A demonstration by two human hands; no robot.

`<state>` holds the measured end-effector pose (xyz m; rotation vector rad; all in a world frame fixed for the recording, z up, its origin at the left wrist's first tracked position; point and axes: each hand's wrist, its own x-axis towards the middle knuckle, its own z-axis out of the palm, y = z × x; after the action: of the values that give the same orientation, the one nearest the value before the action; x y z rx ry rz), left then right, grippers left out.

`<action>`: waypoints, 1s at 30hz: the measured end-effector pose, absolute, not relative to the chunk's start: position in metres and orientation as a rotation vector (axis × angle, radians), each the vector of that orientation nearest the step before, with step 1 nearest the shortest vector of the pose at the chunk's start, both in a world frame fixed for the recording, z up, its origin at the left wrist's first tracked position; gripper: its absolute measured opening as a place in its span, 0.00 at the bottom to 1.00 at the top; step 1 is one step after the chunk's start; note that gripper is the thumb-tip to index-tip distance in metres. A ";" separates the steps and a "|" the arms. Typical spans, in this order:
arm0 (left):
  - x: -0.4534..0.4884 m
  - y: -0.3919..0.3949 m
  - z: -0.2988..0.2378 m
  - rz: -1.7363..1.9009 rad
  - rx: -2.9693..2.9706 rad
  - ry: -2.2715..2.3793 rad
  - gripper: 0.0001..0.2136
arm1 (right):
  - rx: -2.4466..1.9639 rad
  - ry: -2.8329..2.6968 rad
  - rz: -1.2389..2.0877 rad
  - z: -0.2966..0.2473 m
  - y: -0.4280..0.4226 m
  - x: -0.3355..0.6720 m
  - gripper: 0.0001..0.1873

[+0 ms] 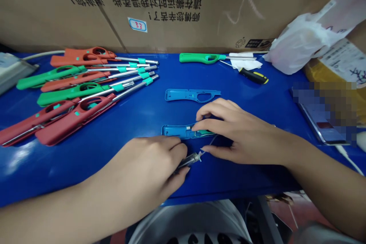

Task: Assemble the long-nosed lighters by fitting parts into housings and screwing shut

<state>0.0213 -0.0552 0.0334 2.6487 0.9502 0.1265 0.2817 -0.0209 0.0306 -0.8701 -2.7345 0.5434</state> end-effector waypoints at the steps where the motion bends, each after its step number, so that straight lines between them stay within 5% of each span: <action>1: 0.020 -0.055 0.033 0.118 2.616 0.975 0.07 | -0.874 -2.736 0.541 0.030 -0.021 0.281 0.19; 12: 0.017 -0.042 0.039 0.353 2.827 0.862 0.10 | -0.830 -2.584 0.566 0.020 -0.025 0.272 0.09; 22: 0.009 -0.012 0.030 0.368 2.667 1.016 0.06 | -1.019 -2.557 0.478 0.017 -0.021 0.271 0.17; 30: 0.009 -0.010 0.030 0.343 2.548 1.011 0.06 | -0.999 -2.609 0.459 0.011 -0.018 0.274 0.14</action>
<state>0.0090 -0.0103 0.0300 2.5481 1.0106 0.3427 0.2739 -0.0180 0.0110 -0.9993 -2.6085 0.4595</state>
